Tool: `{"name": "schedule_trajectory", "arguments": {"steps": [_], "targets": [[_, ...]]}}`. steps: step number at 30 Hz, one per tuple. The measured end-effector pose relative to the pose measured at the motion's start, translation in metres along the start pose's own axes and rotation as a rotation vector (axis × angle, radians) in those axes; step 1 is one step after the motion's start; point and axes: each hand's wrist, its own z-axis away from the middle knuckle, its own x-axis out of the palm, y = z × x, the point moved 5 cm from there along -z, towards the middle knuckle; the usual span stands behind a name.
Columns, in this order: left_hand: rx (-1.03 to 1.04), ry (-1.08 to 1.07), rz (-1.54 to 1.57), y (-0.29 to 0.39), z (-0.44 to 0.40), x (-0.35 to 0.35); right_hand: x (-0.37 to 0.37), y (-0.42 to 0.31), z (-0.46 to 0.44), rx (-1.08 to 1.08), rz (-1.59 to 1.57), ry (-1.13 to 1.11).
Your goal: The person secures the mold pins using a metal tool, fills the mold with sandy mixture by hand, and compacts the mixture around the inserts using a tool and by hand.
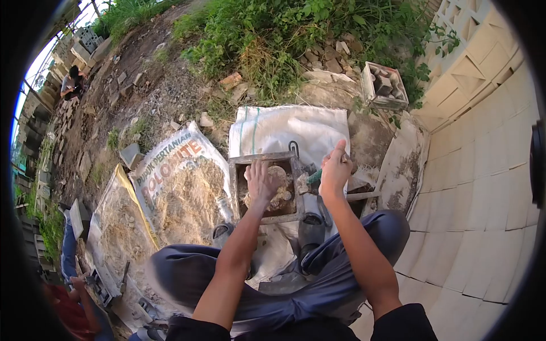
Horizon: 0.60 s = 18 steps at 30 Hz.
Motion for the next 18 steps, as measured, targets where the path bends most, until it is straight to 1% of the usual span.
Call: {"name": "schedule_trajectory", "arguments": {"steps": [2, 3, 4, 5, 6, 8, 9, 10, 12, 13, 14, 16, 17, 18], "targets": [[-0.087, -0.047, -0.177, -0.023, 0.023, -0.004, 0.007, 0.009, -0.001, -0.042, 0.066, 0.003], [-0.095, -0.045, -0.168, -0.027, 0.026, -0.008, 0.010, 0.017, 0.000, -0.028, 0.071, 0.034], [-0.032, -0.106, -0.148, -0.028, 0.025, -0.012, 0.015, 0.028, -0.002, -0.016, 0.072, 0.061], [0.030, -0.178, -0.133, -0.029, 0.027, -0.015, 0.018, 0.044, -0.005, -0.070, 0.125, 0.075], [0.022, -0.182, -0.129, -0.033, 0.026, -0.018, 0.020, 0.059, -0.002, -0.067, 0.133, 0.071], [-0.079, -0.215, 0.110, -0.036, 0.026, -0.013, 0.030, 0.084, 0.004, -0.118, 0.332, -0.239], [-0.068, -0.182, 0.094, -0.038, 0.026, -0.013, 0.032, 0.093, 0.008, -0.187, 0.350, -0.421], [-0.078, -0.188, 0.108, -0.038, 0.026, -0.013, 0.027, 0.109, 0.004, -0.183, 0.368, -0.423], [-0.046, -0.161, 0.077, -0.037, 0.023, -0.016, 0.020, 0.133, -0.008, -0.188, 0.144, -0.389], [-0.032, -0.116, 0.119, -0.036, 0.022, -0.019, 0.030, 0.122, -0.013, -0.116, 0.051, -0.344], [-0.038, -0.119, 0.126, -0.037, 0.023, -0.016, 0.035, 0.112, -0.010, -0.113, 0.061, -0.345], [-0.046, -0.134, 0.158, -0.042, 0.020, -0.015, 0.052, 0.099, -0.011, -0.264, 0.188, -0.319], [-0.056, -0.136, 0.171, -0.042, 0.020, -0.015, 0.053, 0.114, -0.015, -0.253, 0.189, -0.315], [-0.063, -0.151, 0.174, -0.043, 0.024, -0.016, 0.057, 0.120, -0.013, -0.368, 0.255, -0.363]]}}
